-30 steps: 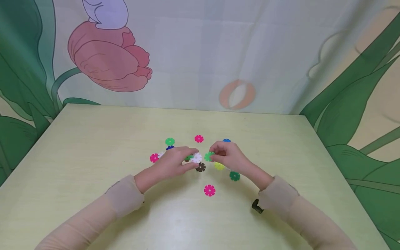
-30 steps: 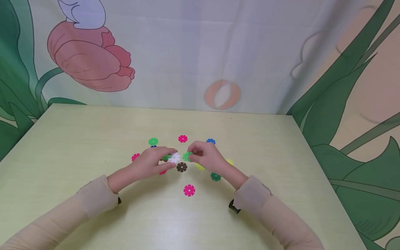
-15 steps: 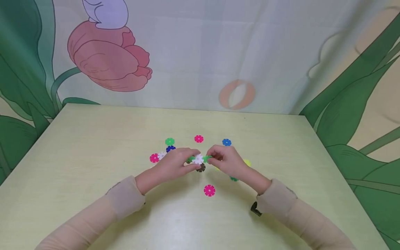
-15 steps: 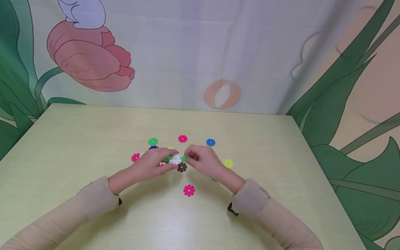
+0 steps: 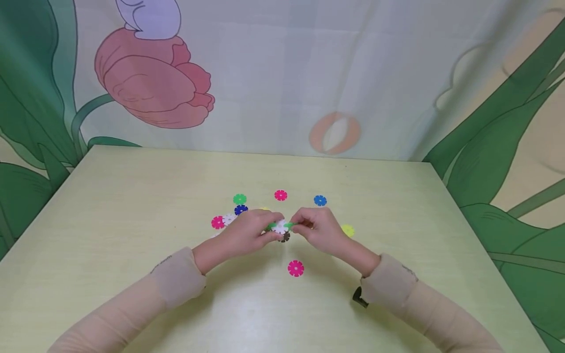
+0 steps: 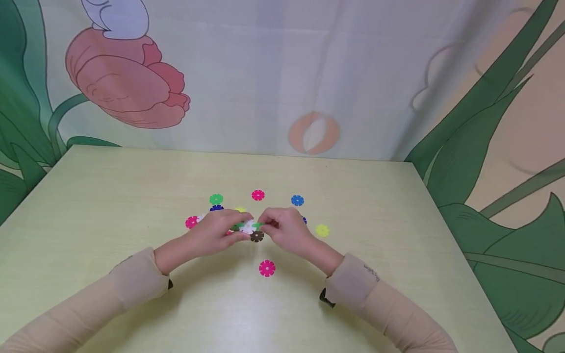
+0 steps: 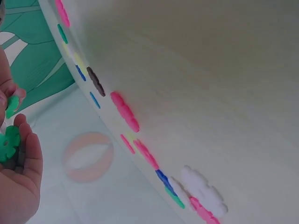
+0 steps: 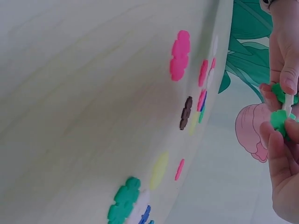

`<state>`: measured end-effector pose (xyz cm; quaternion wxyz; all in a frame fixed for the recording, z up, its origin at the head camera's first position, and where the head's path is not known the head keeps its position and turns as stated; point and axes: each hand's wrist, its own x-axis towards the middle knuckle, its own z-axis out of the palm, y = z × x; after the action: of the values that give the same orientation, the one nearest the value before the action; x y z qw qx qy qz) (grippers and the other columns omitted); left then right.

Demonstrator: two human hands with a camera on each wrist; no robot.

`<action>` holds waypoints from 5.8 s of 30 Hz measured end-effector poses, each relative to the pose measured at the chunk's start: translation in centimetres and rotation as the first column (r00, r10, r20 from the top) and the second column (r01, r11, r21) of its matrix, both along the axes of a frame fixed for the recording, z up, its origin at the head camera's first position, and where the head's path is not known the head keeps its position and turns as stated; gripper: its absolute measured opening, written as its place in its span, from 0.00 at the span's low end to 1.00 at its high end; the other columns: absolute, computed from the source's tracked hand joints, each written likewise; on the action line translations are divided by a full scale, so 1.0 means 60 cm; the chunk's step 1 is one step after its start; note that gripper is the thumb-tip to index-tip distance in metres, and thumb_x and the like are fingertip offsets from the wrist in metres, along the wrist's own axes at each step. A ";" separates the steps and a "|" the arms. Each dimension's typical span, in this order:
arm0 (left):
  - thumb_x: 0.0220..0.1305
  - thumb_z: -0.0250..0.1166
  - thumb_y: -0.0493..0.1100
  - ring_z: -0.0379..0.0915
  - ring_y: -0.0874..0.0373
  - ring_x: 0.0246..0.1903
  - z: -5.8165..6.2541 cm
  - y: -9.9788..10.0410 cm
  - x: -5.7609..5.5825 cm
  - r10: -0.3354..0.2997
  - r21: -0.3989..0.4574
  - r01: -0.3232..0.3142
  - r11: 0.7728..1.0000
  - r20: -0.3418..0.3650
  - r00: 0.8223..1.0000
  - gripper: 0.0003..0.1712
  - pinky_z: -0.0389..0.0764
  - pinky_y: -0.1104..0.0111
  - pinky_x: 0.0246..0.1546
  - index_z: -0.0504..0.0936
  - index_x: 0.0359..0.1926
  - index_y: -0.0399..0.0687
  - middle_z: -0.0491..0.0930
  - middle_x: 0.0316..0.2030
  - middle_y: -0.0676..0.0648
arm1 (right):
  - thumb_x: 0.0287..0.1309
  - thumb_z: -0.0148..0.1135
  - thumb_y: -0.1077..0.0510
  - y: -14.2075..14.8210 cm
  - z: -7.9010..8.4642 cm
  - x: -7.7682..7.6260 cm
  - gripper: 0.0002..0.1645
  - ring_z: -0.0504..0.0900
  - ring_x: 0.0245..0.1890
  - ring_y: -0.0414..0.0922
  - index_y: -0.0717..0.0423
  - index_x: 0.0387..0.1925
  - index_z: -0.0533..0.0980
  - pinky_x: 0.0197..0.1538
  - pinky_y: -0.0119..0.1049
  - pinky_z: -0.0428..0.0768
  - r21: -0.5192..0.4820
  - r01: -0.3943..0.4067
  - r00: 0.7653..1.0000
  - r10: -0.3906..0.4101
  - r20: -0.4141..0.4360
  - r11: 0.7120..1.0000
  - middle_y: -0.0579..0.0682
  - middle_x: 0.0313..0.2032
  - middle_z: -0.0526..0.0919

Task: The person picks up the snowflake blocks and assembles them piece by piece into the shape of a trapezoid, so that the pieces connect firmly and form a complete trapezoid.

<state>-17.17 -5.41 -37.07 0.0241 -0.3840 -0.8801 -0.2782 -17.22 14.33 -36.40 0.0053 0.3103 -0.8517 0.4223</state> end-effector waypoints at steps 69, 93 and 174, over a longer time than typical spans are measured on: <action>0.49 0.63 0.44 0.76 0.64 0.24 -0.018 -0.014 -0.006 0.223 -0.003 -0.227 0.974 -0.165 0.961 0.05 0.70 0.78 0.19 0.81 0.30 0.52 0.80 0.28 0.55 | 0.55 0.54 0.65 0.036 -0.007 -0.035 0.13 0.81 0.27 0.50 0.63 0.44 0.73 0.33 0.30 0.79 0.169 -0.066 0.946 0.008 0.323 0.983 0.60 0.33 0.78; 0.48 0.63 0.40 0.76 0.64 0.22 -0.022 0.000 -0.007 0.192 0.085 -0.174 0.981 -0.302 0.934 0.04 0.71 0.79 0.20 0.82 0.28 0.49 0.81 0.27 0.53 | 0.54 0.54 0.67 0.003 0.011 -0.029 0.15 0.79 0.26 0.60 0.62 0.46 0.73 0.28 0.34 0.79 0.011 0.013 0.880 -0.017 0.474 1.000 0.53 0.24 0.74; 0.50 0.65 0.49 0.60 0.64 0.16 -0.013 -0.086 -0.042 0.170 -0.026 -0.169 0.985 0.283 0.944 0.19 0.65 0.74 0.20 0.80 0.43 0.47 0.72 0.18 0.55 | 0.43 0.67 0.60 -0.041 -0.066 -0.063 0.14 0.71 0.31 0.43 0.52 0.33 0.72 0.37 0.33 0.71 0.534 -0.067 0.935 -0.134 0.328 0.843 0.47 0.29 0.75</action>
<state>-19.69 -10.56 -37.87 -0.0788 -0.2631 -0.9043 -0.3269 -21.00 11.87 -40.33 -0.2271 0.2032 -0.9278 0.2154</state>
